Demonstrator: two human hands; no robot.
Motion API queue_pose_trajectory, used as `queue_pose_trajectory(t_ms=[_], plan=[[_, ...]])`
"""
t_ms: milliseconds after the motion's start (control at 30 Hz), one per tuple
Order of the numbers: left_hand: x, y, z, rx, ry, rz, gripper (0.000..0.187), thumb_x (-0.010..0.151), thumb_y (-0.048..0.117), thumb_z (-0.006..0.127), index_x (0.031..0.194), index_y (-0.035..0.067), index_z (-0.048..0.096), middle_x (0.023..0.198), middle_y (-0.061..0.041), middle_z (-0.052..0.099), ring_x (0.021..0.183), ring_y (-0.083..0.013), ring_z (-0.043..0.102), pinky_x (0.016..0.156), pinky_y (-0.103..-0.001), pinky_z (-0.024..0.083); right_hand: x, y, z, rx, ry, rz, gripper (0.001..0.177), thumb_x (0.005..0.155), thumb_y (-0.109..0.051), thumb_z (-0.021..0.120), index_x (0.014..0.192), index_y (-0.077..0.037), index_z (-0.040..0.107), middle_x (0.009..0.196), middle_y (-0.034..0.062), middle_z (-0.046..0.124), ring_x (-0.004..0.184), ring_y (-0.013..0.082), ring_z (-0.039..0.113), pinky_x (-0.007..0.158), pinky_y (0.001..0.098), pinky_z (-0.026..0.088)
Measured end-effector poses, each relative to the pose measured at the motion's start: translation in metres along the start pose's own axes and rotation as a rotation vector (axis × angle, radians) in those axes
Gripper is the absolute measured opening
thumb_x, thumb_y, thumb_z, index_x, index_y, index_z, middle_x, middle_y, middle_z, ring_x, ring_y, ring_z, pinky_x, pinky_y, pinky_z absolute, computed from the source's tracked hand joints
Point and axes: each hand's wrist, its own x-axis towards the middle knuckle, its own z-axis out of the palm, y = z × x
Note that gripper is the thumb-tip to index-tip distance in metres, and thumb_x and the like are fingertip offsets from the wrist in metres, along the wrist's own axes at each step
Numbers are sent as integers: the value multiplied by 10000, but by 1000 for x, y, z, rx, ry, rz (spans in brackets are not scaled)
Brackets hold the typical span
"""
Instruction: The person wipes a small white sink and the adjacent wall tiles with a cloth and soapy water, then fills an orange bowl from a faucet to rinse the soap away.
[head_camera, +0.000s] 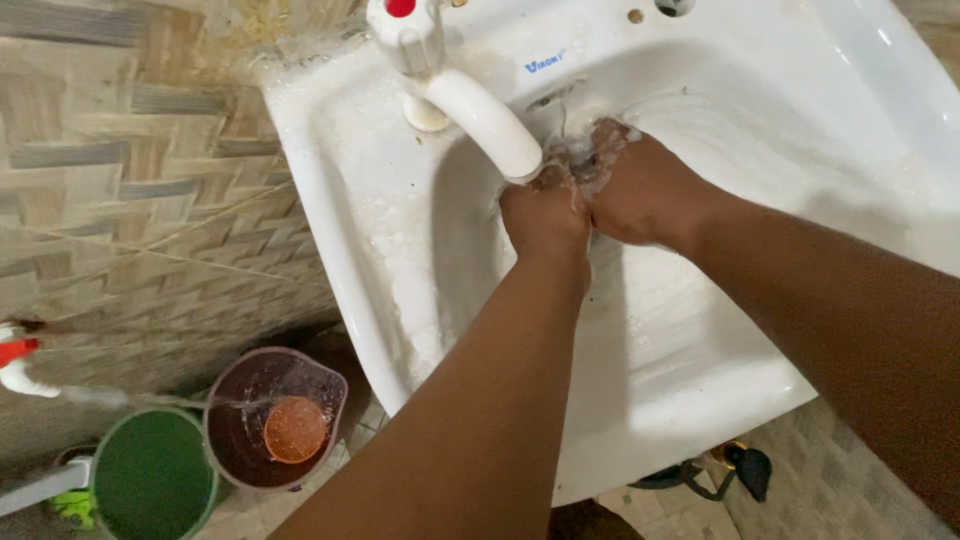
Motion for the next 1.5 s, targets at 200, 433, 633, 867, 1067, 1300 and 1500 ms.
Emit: queue_pose_trajectory(t_ms=[200,433,633,867,1067,1300,1500], plan=[[-15,17,-19,182,77,-88,309,946,225,590,1106,-35,640,990,-169,704,769,-235,655,638,-401,486,-2,-9,14,159,-13,79,516,985,-329,567,1368,16,537,1392,251,539,1270,381,539,1100,436,443],[-11,22,-33,1385,-186,289,373,875,238,689,1155,-7,666,1113,-165,707,932,-259,681,779,-365,576,-19,-23,49,113,20,-77,689,902,-317,687,1495,-53,456,1409,213,562,1243,379,563,1089,433,440],[-46,38,-68,1662,-314,359,302,988,207,507,1244,67,586,1254,-151,609,1121,-289,617,961,-357,526,-52,-69,61,315,-13,-25,517,886,-266,699,1353,-90,562,1335,147,635,1173,322,621,1032,392,495],[-33,31,-64,1571,-308,357,291,1027,213,407,1217,76,579,1271,-148,599,1149,-293,600,1013,-355,477,-44,-86,37,633,-13,120,449,913,-226,670,1334,-91,587,1296,131,669,1122,282,654,971,384,521],[-9,37,-68,1834,-263,698,476,824,228,652,1275,88,600,1287,-151,645,1158,-290,645,973,-355,539,-34,-94,21,763,13,239,396,936,-193,645,1317,-92,609,1263,118,699,1079,247,683,919,378,543],[-72,61,-76,123,-117,-270,315,1024,233,482,1227,22,598,1213,-189,640,1011,-294,627,831,-453,535,-54,-110,21,1078,-64,330,336,980,-183,565,1297,-86,624,1224,120,724,1022,240,697,850,367,567],[-55,64,-69,134,-167,-90,303,1004,198,520,1171,-22,644,1161,-219,655,959,-281,633,817,-420,541,-37,-109,9,1799,168,459,294,977,-136,497,1265,-139,559,1180,88,701,1006,187,715,851,327,607]])
